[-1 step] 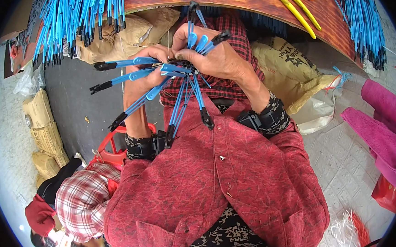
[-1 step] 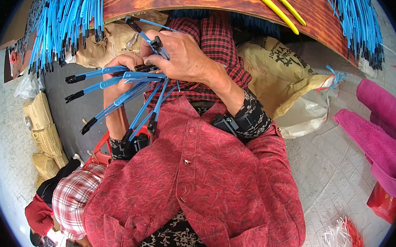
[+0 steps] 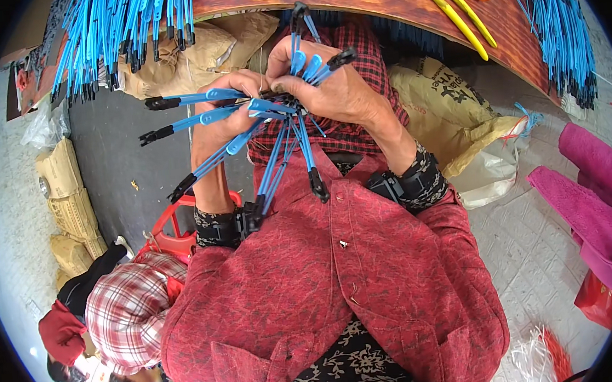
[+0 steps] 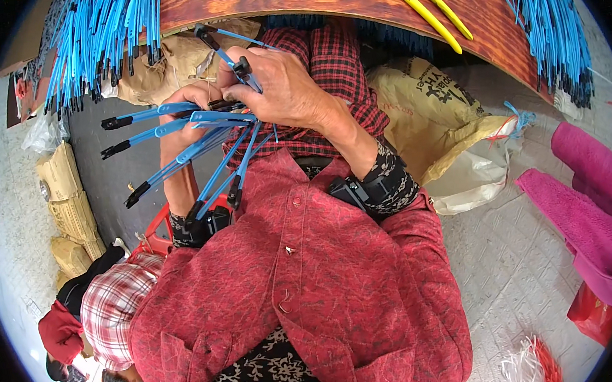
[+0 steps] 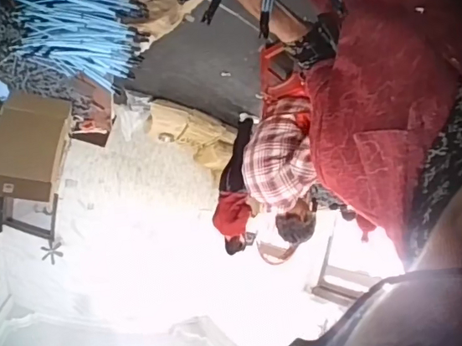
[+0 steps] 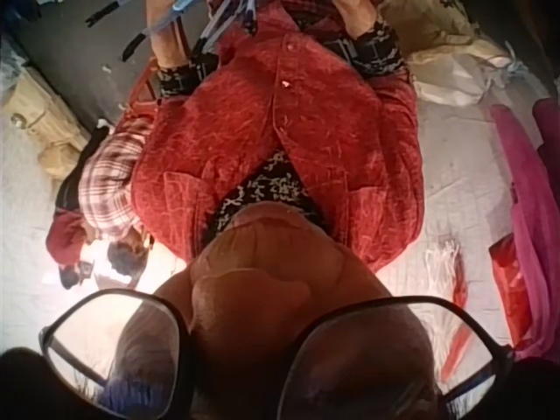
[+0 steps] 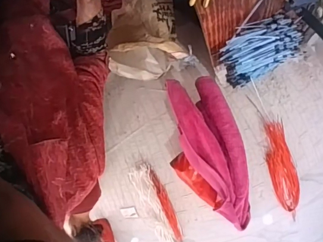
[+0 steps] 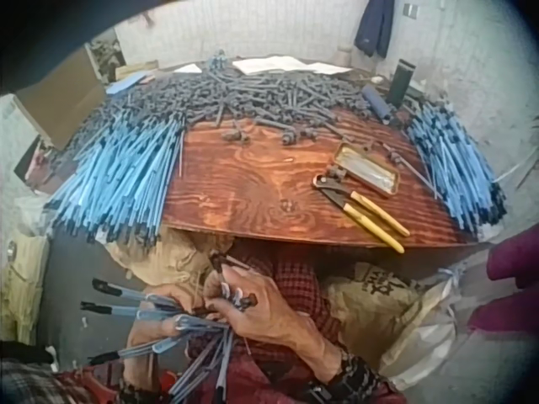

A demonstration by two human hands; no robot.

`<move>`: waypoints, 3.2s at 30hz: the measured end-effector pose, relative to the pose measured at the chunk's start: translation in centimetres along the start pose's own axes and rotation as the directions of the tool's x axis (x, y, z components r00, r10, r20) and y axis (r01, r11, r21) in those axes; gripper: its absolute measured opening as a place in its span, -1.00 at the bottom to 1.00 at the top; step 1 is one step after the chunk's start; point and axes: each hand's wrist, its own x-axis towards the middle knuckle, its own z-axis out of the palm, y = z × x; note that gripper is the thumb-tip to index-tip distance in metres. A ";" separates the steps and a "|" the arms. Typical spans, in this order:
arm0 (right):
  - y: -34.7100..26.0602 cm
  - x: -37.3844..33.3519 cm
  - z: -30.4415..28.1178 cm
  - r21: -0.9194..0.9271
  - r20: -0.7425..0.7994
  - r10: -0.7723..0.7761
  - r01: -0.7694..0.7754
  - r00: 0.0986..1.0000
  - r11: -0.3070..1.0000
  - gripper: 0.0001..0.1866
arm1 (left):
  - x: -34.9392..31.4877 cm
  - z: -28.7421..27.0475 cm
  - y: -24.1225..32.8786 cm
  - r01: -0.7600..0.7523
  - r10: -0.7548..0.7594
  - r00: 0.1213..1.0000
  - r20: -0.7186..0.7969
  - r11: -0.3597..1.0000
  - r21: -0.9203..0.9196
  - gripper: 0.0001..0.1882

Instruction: Bundling blue plastic tubes using a connector and pliers at a workbench.

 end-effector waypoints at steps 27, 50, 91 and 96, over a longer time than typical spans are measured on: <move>3.5 -0.8 -4.4 0.702 0.365 -0.006 -0.271 0.931 0.659 -0.27 | 0.4 0.0 -0.9 -0.143 0.158 0.982 0.099 0.980 -0.139 -0.65; 3.3 2.5 -2.2 0.241 0.645 0.144 -0.379 0.750 0.893 -0.58 | 0.5 0.9 0.0 -0.170 0.175 0.972 0.155 0.984 -0.047 -0.77; 1.6 0.6 0.5 0.598 0.502 0.303 -0.579 0.810 0.554 -0.66 | 1.0 -0.1 -1.2 -0.145 0.201 0.960 0.197 0.953 -0.267 -0.75; 2.6 0.5 1.0 0.653 0.514 0.287 -0.586 0.808 0.480 -0.63 | 1.6 -0.5 -0.5 -0.230 0.252 0.940 0.228 0.966 -0.120 -0.69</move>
